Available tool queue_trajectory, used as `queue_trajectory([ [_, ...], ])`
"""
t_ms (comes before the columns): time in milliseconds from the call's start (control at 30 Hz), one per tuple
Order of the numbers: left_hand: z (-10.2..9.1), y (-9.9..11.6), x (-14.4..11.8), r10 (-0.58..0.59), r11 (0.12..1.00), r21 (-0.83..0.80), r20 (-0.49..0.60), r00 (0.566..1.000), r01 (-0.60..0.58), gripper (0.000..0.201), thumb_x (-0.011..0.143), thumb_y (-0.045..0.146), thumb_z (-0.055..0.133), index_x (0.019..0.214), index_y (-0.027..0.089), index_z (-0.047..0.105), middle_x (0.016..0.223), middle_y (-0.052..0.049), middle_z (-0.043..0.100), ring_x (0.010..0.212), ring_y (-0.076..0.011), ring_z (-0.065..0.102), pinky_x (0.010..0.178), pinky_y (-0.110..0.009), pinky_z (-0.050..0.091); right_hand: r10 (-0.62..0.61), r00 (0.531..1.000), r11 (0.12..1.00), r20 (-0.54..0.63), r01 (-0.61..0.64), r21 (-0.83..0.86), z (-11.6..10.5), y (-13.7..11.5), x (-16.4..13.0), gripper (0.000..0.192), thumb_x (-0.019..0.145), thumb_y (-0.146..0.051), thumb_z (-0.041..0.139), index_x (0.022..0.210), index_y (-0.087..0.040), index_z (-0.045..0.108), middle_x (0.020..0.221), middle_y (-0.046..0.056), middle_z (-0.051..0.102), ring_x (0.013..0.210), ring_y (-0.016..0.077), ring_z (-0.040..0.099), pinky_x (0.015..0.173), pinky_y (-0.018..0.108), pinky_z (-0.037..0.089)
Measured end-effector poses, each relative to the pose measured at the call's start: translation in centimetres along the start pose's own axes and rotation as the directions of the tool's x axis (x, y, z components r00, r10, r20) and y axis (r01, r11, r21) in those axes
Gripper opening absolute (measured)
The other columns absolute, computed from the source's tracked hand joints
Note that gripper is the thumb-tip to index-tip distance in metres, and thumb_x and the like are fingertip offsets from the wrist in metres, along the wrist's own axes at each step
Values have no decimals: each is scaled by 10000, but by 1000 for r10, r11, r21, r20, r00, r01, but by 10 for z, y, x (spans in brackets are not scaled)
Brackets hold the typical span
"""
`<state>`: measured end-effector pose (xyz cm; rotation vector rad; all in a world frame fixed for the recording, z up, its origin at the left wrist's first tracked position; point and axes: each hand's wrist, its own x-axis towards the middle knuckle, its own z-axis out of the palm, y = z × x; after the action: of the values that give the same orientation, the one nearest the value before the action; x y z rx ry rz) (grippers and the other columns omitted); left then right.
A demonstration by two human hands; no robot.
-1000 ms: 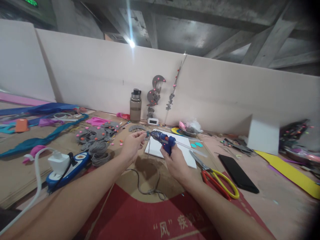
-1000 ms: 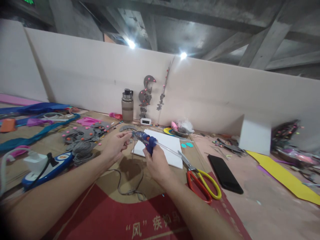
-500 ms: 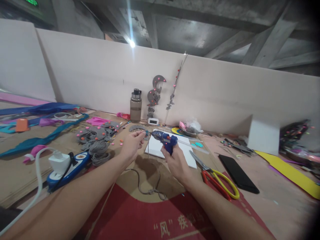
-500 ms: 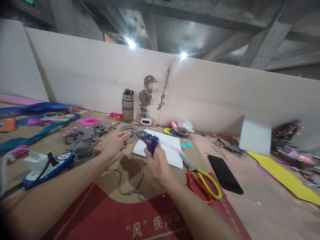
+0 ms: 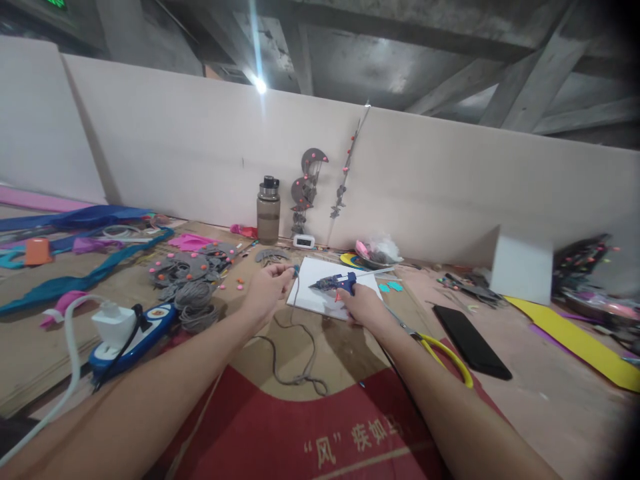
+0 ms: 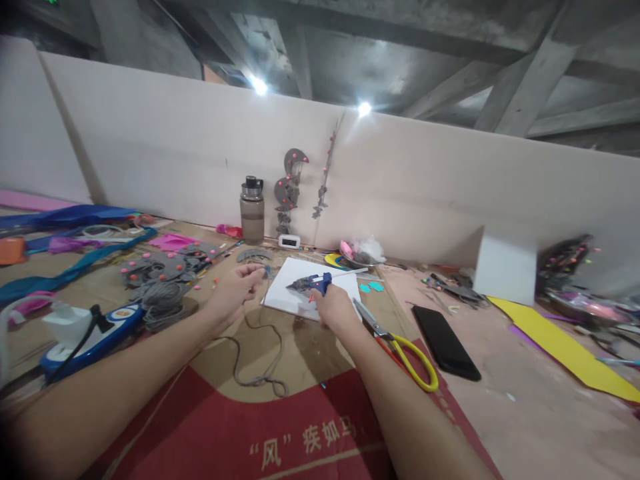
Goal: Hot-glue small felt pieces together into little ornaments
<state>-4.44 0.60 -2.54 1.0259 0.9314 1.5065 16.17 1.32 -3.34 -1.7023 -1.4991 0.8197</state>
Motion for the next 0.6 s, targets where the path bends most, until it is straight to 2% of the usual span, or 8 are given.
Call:
queue_trajectory([
  [67, 0, 0, -1, 14, 1000, 18, 6, 1000, -14, 393, 550, 381, 745, 781, 115, 570, 532, 68, 457, 416, -18, 341, 387, -151, 178, -165, 967, 972, -195, 126, -198, -4, -2, -4, 207, 698, -343, 644, 648, -182, 524, 803, 138, 609, 872, 265, 582, 726, 354, 432],
  [167, 2, 0, -2, 29, 998, 49, 13, 1000, -29, 374, 569, 375, 726, 790, 117, 570, 528, 72, 452, 412, -21, 328, 392, -157, 190, -482, 823, 847, -300, 350, -401, -2, -13, -19, 155, 758, -314, 568, 702, -188, 498, 888, 125, 579, 911, 242, 536, 806, 370, 400],
  [200, 2, 0, -3, 35, 997, 67, 18, 999, -36, 362, 583, 374, 715, 796, 119, 573, 525, 72, 451, 411, -24, 326, 393, -159, 193, -525, 804, 836, -280, 425, -347, 2, -17, -25, 132, 781, -305, 532, 728, -191, 490, 872, 103, 571, 878, 222, 530, 802, 366, 403],
  [267, 4, -1, -5, 59, 991, 116, 40, 997, -64, 334, 619, 380, 688, 807, 126, 581, 511, 74, 444, 406, -32, 324, 394, -166, 204, -506, 830, 862, -233, 497, -100, 14, -27, -36, 110, 790, -302, 511, 787, -199, 472, 835, 55, 560, 804, 183, 525, 772, 345, 422],
  [333, 5, -2, -7, 98, 978, 175, 74, 992, -109, 308, 650, 387, 666, 807, 133, 593, 502, 72, 447, 405, -38, 325, 400, -173, 221, -402, 905, 869, -140, 425, 252, 29, -34, -45, 194, 730, -277, 579, 860, -208, 453, 905, 42, 566, 838, 161, 541, 795, 329, 433],
  [433, 8, -2, -10, 142, 951, 261, 111, 984, -166, 299, 656, 394, 661, 797, 133, 620, 542, 44, 515, 428, -49, 367, 422, -183, 261, -231, 969, 726, 87, 112, 678, 44, -40, -52, 420, 610, -229, 681, 934, -230, 413, 966, 27, 587, 790, 135, 585, 750, 308, 458],
  [533, 10, 0, -13, 157, 938, 298, 99, 983, -180, 307, 643, 391, 668, 793, 126, 635, 582, 19, 559, 452, -61, 404, 438, -190, 286, -201, 951, 640, 237, -56, 766, 47, -40, -54, 427, 599, -230, 685, 932, -233, 418, 780, -34, 584, 544, 89, 521, 611, 280, 456],
  [600, 10, 1, -13, 143, 937, 305, 101, 985, -167, 299, 651, 383, 660, 797, 123, 630, 567, 25, 540, 439, -57, 380, 427, -189, 272, -223, 956, 695, 193, 17, 719, 44, -37, -52, 289, 645, -270, 650, 863, -213, 469, 656, -64, 523, 452, 65, 410, 506, 240, 403],
])
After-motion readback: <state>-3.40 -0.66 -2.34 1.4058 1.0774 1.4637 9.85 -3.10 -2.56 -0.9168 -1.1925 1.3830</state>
